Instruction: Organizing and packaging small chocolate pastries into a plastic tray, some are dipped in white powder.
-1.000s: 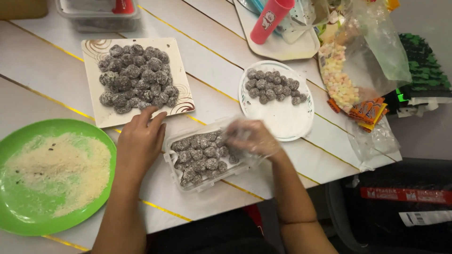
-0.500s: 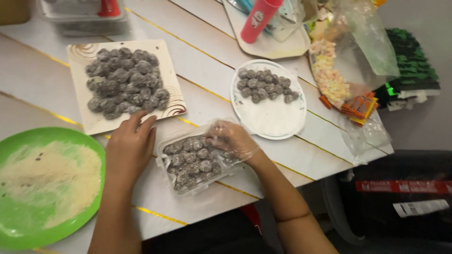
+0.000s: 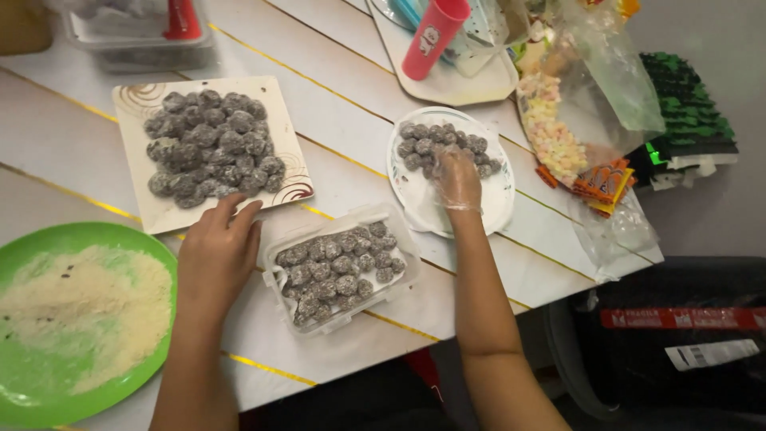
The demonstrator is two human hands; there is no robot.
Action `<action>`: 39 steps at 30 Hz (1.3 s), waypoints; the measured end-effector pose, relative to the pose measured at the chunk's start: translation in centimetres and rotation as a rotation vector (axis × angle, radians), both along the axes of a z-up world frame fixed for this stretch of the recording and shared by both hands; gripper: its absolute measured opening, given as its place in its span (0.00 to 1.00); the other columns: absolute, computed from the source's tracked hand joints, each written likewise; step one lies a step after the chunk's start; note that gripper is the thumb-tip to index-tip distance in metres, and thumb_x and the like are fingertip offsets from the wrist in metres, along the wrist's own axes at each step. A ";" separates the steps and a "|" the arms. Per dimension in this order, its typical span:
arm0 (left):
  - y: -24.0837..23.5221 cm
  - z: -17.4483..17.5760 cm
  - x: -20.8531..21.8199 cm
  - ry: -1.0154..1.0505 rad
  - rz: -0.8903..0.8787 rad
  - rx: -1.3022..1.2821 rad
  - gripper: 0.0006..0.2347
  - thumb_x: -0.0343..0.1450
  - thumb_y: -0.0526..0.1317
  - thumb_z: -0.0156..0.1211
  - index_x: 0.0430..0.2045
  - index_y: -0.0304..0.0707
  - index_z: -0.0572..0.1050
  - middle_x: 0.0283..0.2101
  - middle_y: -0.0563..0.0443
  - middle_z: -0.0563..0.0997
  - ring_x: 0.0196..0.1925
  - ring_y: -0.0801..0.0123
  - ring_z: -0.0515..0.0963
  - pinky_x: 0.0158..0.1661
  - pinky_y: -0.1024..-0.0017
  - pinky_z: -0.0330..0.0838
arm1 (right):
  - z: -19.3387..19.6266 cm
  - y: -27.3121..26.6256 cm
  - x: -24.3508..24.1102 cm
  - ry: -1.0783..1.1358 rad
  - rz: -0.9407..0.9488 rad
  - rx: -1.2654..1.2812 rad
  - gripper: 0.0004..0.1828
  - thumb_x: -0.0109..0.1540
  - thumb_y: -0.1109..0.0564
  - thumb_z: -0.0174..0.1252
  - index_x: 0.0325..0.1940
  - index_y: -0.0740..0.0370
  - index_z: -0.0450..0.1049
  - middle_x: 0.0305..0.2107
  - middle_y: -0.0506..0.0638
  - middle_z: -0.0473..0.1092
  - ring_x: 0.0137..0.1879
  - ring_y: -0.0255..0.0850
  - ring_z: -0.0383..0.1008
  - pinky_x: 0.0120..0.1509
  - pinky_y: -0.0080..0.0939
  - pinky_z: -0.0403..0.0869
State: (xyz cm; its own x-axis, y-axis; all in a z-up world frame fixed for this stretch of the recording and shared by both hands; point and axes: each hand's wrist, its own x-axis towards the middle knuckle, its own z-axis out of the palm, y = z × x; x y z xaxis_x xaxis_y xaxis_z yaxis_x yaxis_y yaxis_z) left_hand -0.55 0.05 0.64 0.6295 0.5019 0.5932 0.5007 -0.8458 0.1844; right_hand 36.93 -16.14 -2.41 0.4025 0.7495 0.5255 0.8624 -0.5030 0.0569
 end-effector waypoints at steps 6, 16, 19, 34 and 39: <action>0.0 -0.3 0.0 0.002 0.001 -0.001 0.11 0.65 0.38 0.61 0.41 0.49 0.76 0.45 0.55 0.75 0.40 0.64 0.79 0.36 0.69 0.73 | -3.0 0.3 3.1 0.155 0.021 0.089 0.18 0.44 0.61 0.68 0.37 0.59 0.73 0.32 0.51 0.70 0.42 0.46 0.73 0.50 0.41 0.74; 0.0 -0.5 0.1 -0.007 -0.002 0.011 0.11 0.65 0.38 0.61 0.40 0.48 0.76 0.44 0.55 0.75 0.40 0.64 0.79 0.35 0.69 0.73 | 7.7 -2.7 -10.7 0.877 0.553 0.316 0.12 0.50 0.61 0.68 0.33 0.59 0.73 0.35 0.53 0.74 0.41 0.43 0.75 0.46 0.40 0.75; -0.2 -0.2 0.0 0.008 -0.010 0.009 0.11 0.65 0.38 0.60 0.40 0.49 0.76 0.45 0.55 0.75 0.39 0.63 0.79 0.34 0.69 0.73 | 7.6 -3.1 -14.1 1.110 0.763 0.134 0.34 0.53 0.30 0.58 0.41 0.64 0.76 0.34 0.59 0.73 0.39 0.47 0.76 0.39 0.46 0.76; 0.0 -0.2 0.0 0.003 -0.022 0.004 0.10 0.66 0.37 0.60 0.40 0.48 0.76 0.46 0.54 0.75 0.41 0.63 0.80 0.36 0.70 0.74 | 4.9 -1.9 -10.5 1.086 0.691 0.114 0.12 0.50 0.47 0.67 0.32 0.55 0.79 0.29 0.51 0.75 0.38 0.46 0.75 0.45 0.43 0.75; 0.1 -0.7 0.0 -0.018 -0.013 0.004 0.11 0.65 0.38 0.62 0.40 0.48 0.77 0.44 0.54 0.76 0.39 0.63 0.80 0.36 0.69 0.73 | 10.3 -0.4 -9.6 1.434 -0.085 0.619 0.08 0.54 0.66 0.56 0.34 0.71 0.65 0.31 0.51 0.64 0.42 0.41 0.65 0.52 0.45 0.66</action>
State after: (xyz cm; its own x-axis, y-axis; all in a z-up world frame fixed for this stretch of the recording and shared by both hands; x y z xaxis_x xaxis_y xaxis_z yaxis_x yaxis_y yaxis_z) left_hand -0.50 0.19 -0.09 0.6250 0.4910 0.6069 0.4859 -0.8531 0.1898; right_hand 27.29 -16.53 7.86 0.8468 0.5197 -0.1134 -0.0182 -0.1848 -0.9826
